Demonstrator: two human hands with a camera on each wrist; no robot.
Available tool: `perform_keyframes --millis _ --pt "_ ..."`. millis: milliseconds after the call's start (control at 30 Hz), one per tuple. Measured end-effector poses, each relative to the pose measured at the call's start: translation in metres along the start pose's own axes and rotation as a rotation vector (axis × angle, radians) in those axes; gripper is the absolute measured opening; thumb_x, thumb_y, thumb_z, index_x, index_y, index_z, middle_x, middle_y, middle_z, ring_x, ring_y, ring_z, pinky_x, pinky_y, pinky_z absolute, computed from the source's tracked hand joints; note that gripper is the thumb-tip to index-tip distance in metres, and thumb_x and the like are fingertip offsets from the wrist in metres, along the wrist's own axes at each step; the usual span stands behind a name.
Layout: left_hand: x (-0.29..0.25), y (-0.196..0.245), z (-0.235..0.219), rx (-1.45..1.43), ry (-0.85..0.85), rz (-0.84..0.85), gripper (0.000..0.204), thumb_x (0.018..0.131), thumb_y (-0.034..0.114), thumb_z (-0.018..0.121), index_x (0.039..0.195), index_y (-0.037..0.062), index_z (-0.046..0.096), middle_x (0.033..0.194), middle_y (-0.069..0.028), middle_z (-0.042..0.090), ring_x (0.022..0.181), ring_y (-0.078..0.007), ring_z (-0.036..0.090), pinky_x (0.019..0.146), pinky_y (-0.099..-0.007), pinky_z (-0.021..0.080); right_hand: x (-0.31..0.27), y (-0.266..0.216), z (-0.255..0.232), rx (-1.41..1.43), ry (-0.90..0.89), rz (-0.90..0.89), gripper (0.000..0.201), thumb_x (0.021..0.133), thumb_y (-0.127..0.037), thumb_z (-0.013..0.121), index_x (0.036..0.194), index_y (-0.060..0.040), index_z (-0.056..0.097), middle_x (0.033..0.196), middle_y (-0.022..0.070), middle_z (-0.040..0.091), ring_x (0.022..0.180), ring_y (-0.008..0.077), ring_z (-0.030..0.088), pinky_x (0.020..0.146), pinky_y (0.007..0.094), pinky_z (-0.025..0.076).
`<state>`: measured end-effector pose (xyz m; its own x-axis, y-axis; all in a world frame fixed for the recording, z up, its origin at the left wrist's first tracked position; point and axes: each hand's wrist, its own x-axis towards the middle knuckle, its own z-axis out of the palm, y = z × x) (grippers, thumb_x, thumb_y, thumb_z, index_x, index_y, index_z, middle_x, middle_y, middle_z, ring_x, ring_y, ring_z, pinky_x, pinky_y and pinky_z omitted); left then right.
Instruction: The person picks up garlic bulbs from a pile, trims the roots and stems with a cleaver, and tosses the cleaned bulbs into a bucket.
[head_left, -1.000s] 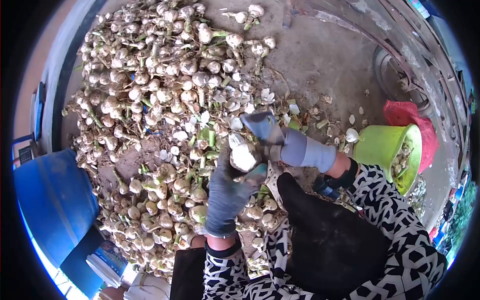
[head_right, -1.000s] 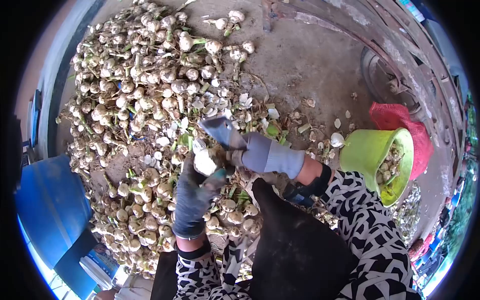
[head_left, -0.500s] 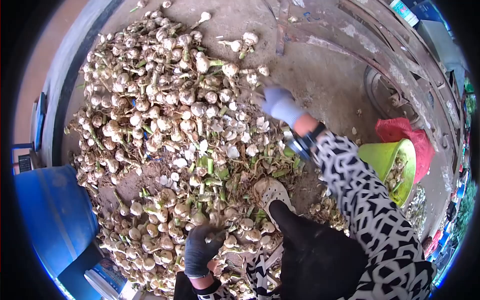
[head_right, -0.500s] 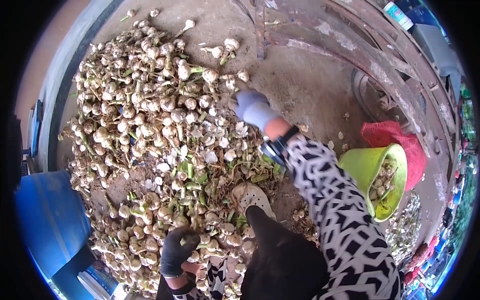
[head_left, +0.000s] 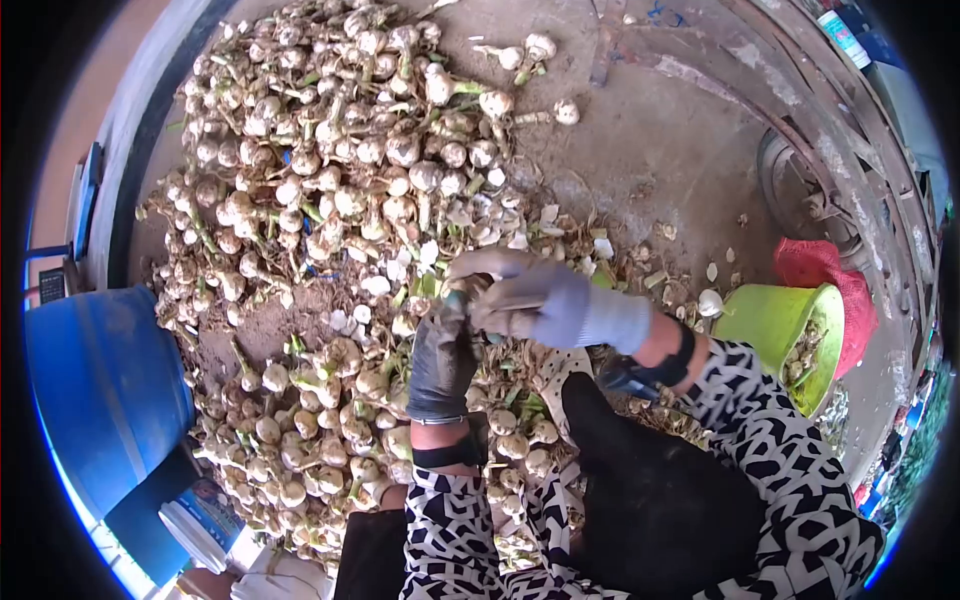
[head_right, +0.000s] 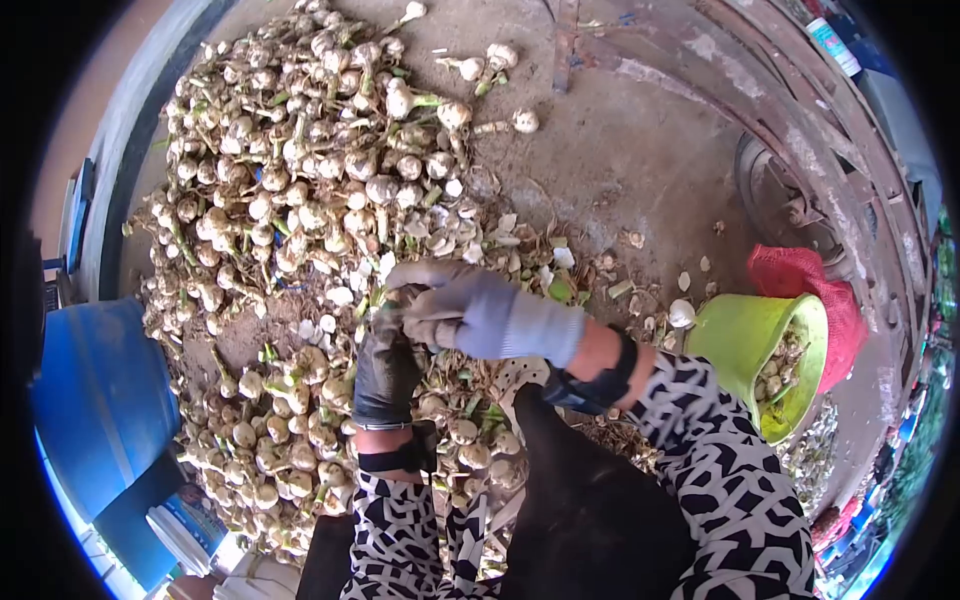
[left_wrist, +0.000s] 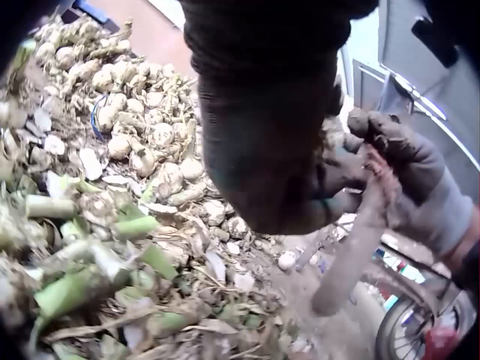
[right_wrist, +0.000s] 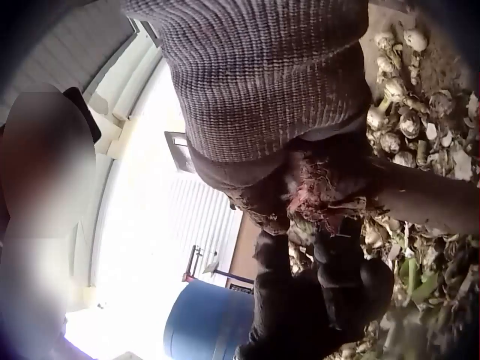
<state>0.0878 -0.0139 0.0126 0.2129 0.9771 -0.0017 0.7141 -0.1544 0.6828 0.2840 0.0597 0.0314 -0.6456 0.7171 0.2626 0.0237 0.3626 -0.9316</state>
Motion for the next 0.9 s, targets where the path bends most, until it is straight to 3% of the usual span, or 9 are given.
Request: perform_keyframes --millis 33,100,233,500,567,700,767,833,900 --pt "-0.008 -0.004 0.003 -0.107 0.009 -0.024 0.043 0.089 0.006 0.056 0.13 -0.0037 0.046 0.108 -0.0127 0.067 0.099 -0.0207 0.066 0.083 -0.0315 0.054 -0.003 -0.013 -0.009 0.131 0.002 0.056 0.013 0.082 -0.002 0.064 0.094 -0.0079 0.064 0.123 0.0125 0.059 0.09 0.0203 0.066 0.078 0.031 0.054" --pt "-0.012 0.002 0.008 -1.34 0.033 -0.321 0.06 0.085 0.023 0.07 0.132 -0.0023 0.044 0.112 -0.0125 0.062 0.099 -0.0216 0.064 0.084 -0.0295 0.053 -0.006 -0.035 -0.03 -0.083 -0.043 0.082 0.019 0.079 -0.005 0.067 0.097 -0.0102 0.064 0.115 0.0106 0.062 0.084 0.0233 0.067 0.073 0.0335 0.055" --pt "-0.01 0.035 -0.017 -1.38 0.056 -0.296 0.069 0.074 0.02 0.082 0.129 -0.0007 0.046 0.119 -0.0124 0.056 0.101 -0.0163 0.06 0.086 -0.0309 0.054 -0.007 -0.054 -0.03 -0.831 -0.284 0.174 0.025 0.083 -0.034 0.065 0.095 -0.0129 0.064 0.098 0.0056 0.065 0.074 0.0265 0.067 0.062 0.0376 0.054" --pt "-0.01 0.075 -0.029 -0.829 0.159 -0.406 0.069 0.075 0.007 0.078 0.13 -0.0111 0.04 0.102 -0.0177 0.063 0.091 -0.0198 0.065 0.08 -0.0312 0.057 -0.014 -0.054 -0.012 -0.971 -0.184 0.15 0.028 0.079 -0.035 0.069 0.093 -0.0124 0.061 0.073 0.0044 0.059 0.068 0.0255 0.067 0.059 0.0415 0.054" --pt "-0.02 0.059 -0.017 -0.46 0.198 -0.219 0.07 0.078 0.014 0.077 0.13 -0.0109 0.039 0.102 -0.0167 0.064 0.088 -0.0198 0.065 0.077 -0.031 0.057 -0.015 -0.048 -0.013 -0.86 -0.261 0.256 0.029 0.078 -0.024 0.065 0.106 -0.0146 0.063 0.08 0.0096 0.065 0.074 0.0264 0.069 0.061 0.0404 0.056" --pt "-0.03 0.091 -0.016 -1.207 0.045 -0.324 0.072 0.082 0.055 0.065 0.124 -0.0016 0.049 0.107 -0.0097 0.06 0.093 -0.0159 0.061 0.078 -0.0271 0.052 -0.033 0.035 -0.017 -0.727 -0.396 0.739 0.025 0.084 -0.027 0.065 0.105 -0.0141 0.066 0.078 0.0113 0.066 0.069 0.0293 0.067 0.063 0.0387 0.055" --pt "-0.022 0.086 -0.02 -1.114 0.019 -0.377 0.07 0.085 0.045 0.067 0.132 0.0008 0.041 0.111 -0.0106 0.058 0.097 -0.0163 0.06 0.08 -0.0279 0.052 -0.043 0.029 -0.017 -0.622 0.118 0.564 0.02 0.093 -0.02 0.057 0.107 -0.0112 0.067 0.076 0.0078 0.069 0.066 0.0216 0.069 0.054 0.0378 0.054" --pt "-0.019 0.076 -0.021 -1.415 -0.068 -0.495 0.078 0.082 0.032 0.074 0.14 0.0017 0.032 0.116 -0.0121 0.056 0.103 -0.0174 0.059 0.086 -0.0279 0.052 -0.042 -0.013 -0.009 -0.115 0.085 0.747 0.018 0.094 -0.02 0.058 0.104 -0.0089 0.069 0.072 0.0059 0.067 0.064 0.0178 0.067 0.054 0.0343 0.053" --pt "-0.017 0.072 -0.013 -1.002 0.003 -0.274 0.081 0.074 0.014 0.082 0.139 0.0034 0.037 0.116 -0.0109 0.057 0.102 -0.0176 0.059 0.088 -0.0284 0.052 -0.041 -0.026 -0.007 0.378 0.032 0.888 0.018 0.094 -0.019 0.059 0.102 -0.0067 0.07 0.067 0.0039 0.066 0.062 0.014 0.066 0.053 0.0308 0.052"
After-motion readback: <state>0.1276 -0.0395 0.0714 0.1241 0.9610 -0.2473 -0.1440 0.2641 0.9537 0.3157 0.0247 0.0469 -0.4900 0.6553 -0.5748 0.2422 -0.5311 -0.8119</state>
